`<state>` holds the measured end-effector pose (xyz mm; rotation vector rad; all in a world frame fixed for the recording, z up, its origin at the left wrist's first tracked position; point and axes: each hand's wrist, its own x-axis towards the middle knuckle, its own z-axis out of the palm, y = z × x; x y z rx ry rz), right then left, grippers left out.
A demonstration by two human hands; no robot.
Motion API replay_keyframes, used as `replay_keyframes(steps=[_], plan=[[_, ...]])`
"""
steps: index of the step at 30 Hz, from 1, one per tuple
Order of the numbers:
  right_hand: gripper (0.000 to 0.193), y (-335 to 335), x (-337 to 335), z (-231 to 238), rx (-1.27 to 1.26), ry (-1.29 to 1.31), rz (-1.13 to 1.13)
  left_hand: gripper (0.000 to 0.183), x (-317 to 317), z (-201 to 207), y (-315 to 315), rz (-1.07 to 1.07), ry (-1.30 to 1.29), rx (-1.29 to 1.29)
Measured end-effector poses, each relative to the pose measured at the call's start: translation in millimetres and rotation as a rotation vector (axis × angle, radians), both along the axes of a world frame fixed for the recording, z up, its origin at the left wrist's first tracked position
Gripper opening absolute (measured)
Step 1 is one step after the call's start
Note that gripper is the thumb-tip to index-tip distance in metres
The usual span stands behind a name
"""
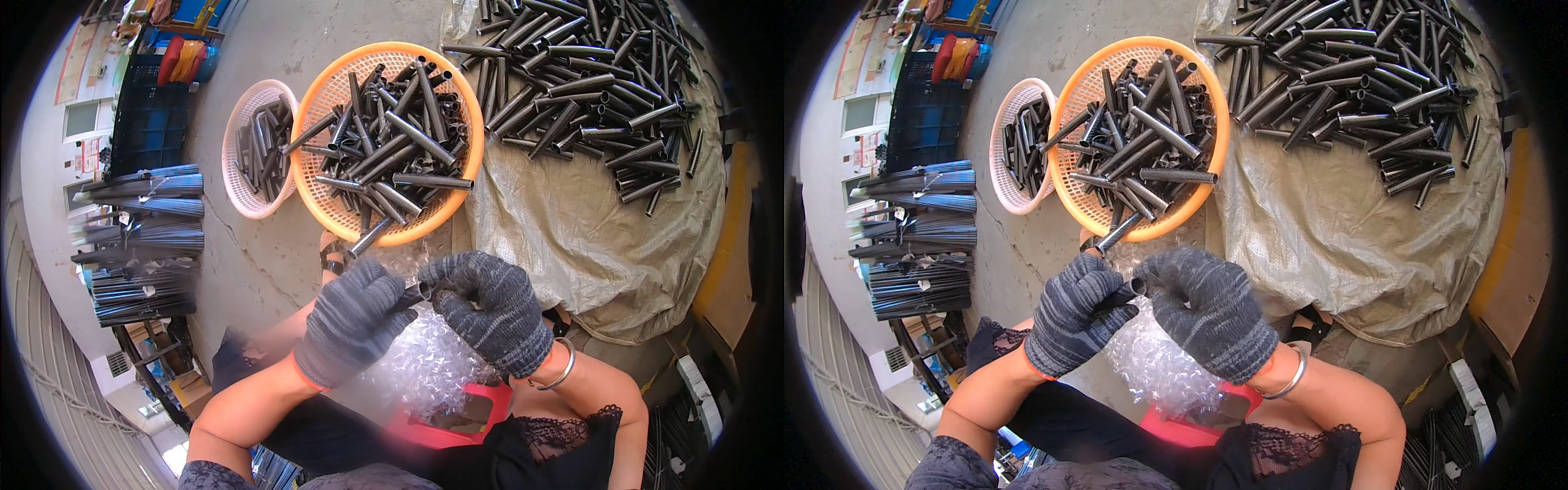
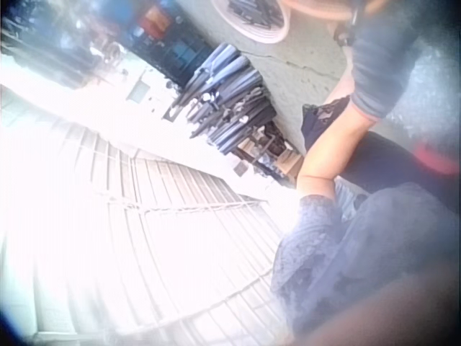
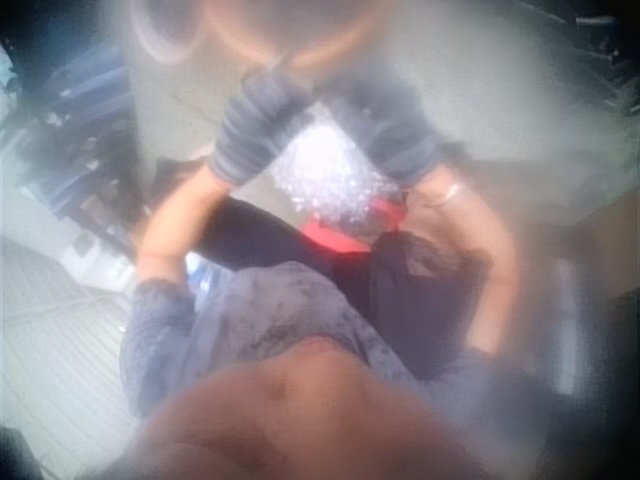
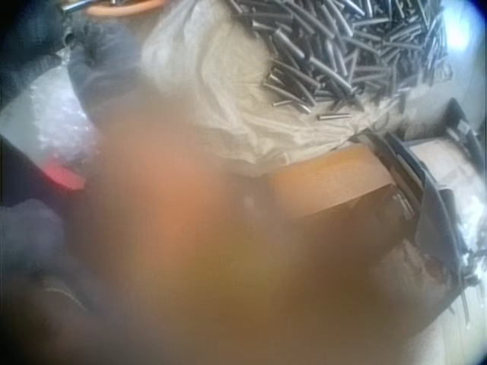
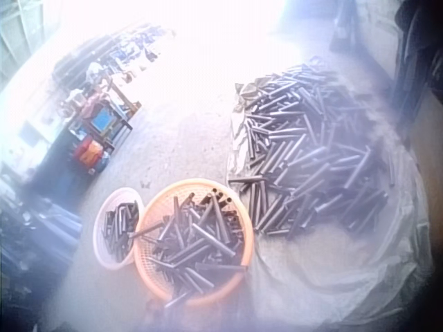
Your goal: The person picks up metal pipes one by one from an orange basket and from the floor, and places them into a larger pile on a white sheet.
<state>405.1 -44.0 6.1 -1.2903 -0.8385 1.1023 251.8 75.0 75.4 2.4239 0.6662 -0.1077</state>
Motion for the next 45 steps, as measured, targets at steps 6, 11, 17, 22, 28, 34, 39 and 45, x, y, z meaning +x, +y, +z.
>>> replay_keyframes(steps=[6, 11, 17, 22, 28, 34, 39, 45], plan=[[0.009, -6, -14, -12, -0.028, 0.172, -0.059, 0.028, 3, 4, -5, -0.121, 0.034, 0.134], [0.006, -5, -17, -12, -0.062, 0.288, -0.080, 0.028, 0, 1, -6, -0.085, 0.013, 0.130], [0.009, -7, -17, -6, -0.154, 0.428, -0.066, 0.028, -5, -5, -9, -0.161, 0.054, 0.250], [0.009, -4, -8, -5, -0.167, 0.365, 0.015, 0.029, -3, -4, -7, -0.145, 0.013, 0.208], [0.011, -3, -10, -11, -0.155, 0.299, 0.042, 0.030, -6, -6, -6, -0.114, 0.012, 0.123], [0.013, -6, -15, -9, -0.127, 0.328, -0.037, 0.033, -2, -2, -5, -0.072, -0.016, 0.061], [0.012, -4, -12, -6, -0.121, 0.242, -0.057, 0.034, -11, -4, -6, 0.095, -0.019, -0.108], [0.012, -6, -9, -4, -0.107, 0.355, -0.067, 0.035, -20, -6, -8, 0.197, -0.059, -0.238]])
